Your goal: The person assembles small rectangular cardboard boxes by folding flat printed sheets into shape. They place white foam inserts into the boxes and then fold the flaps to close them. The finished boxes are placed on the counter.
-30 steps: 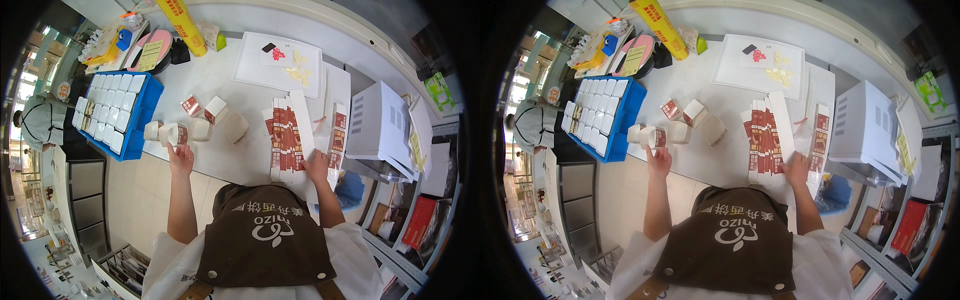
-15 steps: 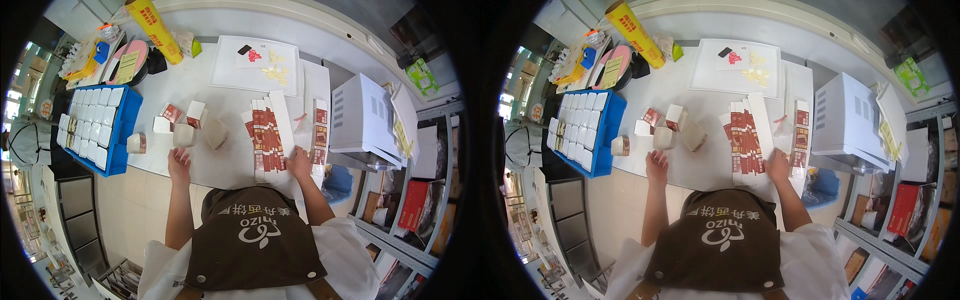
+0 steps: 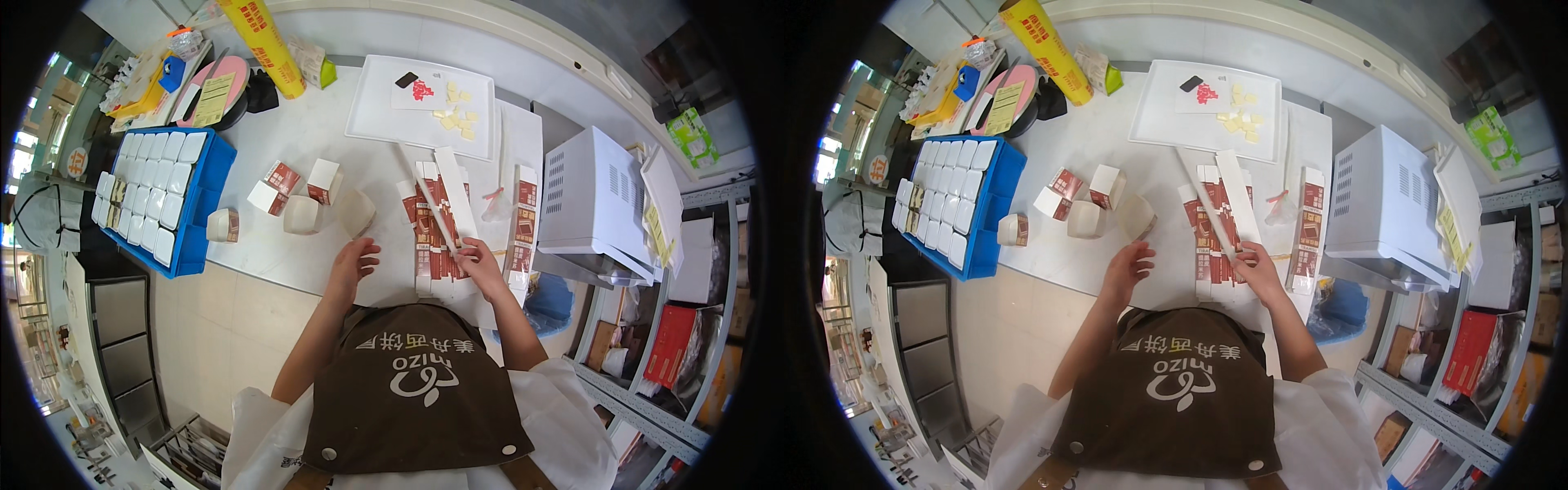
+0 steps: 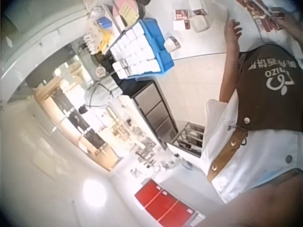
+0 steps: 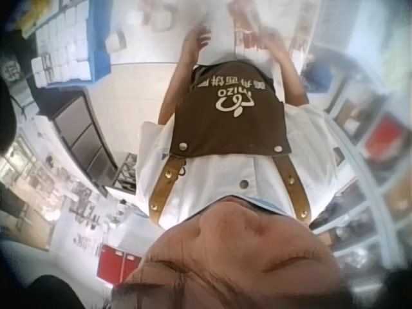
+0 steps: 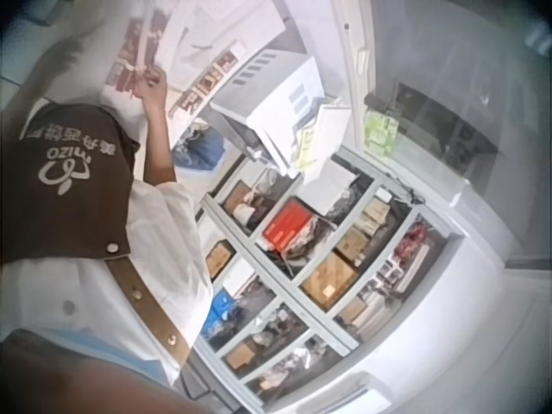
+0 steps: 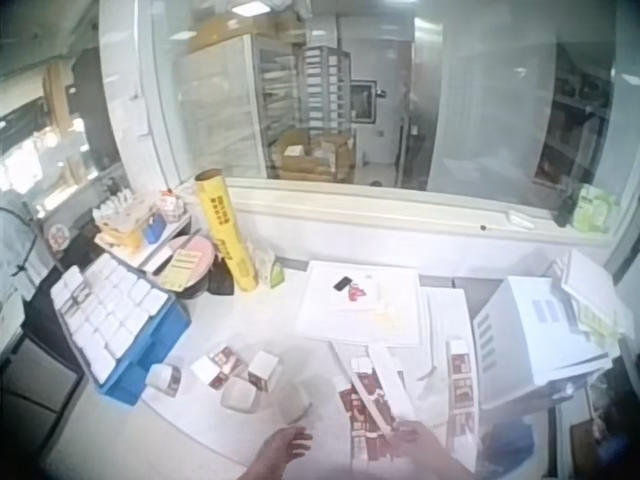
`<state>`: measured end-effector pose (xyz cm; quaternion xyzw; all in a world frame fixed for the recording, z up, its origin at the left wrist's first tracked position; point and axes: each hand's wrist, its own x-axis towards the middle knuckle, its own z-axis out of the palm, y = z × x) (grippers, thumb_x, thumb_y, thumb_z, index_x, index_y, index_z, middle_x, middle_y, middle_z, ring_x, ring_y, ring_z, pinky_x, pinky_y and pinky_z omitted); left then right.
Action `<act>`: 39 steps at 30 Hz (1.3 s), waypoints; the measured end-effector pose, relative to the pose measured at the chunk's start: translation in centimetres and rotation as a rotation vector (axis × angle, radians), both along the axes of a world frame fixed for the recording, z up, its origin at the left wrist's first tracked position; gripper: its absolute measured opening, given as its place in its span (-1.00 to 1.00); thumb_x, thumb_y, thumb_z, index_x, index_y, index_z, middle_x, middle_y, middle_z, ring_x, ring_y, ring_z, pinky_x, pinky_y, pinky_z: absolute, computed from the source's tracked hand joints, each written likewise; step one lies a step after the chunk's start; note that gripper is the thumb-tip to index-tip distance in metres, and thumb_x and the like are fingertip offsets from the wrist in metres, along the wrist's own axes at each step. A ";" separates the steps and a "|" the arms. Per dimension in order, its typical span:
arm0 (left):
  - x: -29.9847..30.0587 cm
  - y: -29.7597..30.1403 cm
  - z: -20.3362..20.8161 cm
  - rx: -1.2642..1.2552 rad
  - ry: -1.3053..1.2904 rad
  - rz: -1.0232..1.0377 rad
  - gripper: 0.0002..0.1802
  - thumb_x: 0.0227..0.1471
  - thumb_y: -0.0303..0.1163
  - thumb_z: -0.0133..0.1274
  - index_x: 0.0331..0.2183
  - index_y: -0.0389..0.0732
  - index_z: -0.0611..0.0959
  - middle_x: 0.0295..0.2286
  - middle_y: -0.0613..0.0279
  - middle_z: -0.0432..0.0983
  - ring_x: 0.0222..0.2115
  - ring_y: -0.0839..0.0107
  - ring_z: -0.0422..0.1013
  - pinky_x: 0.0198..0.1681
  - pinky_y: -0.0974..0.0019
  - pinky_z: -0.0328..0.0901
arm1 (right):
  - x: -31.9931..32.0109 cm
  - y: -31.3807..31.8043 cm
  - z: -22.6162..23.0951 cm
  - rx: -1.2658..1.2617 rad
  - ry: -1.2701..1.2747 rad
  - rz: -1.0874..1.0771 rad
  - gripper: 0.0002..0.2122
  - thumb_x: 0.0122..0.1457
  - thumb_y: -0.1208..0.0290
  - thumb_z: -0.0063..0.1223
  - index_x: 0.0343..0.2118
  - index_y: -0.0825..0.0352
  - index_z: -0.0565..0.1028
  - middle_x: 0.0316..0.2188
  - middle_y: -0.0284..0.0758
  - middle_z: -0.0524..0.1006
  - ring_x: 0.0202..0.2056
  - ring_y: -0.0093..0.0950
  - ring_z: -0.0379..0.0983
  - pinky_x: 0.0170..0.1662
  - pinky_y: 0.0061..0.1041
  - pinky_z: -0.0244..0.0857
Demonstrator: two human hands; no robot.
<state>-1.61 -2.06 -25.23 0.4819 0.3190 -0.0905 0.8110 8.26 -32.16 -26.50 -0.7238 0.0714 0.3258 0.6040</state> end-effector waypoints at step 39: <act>0.4 3.4 15.2 -0.018 -0.506 -0.033 -0.69 0.18 -0.22 0.10 -0.50 -0.15 0.43 -0.64 0.40 0.40 -0.68 0.68 0.21 -0.63 0.49 0.07 | -1.9 9.4 17.4 0.601 -0.118 0.497 -0.88 0.31 0.44 -0.02 -0.16 0.32 0.40 -0.24 -0.38 0.41 -0.22 -0.60 0.36 -0.12 -0.60 0.23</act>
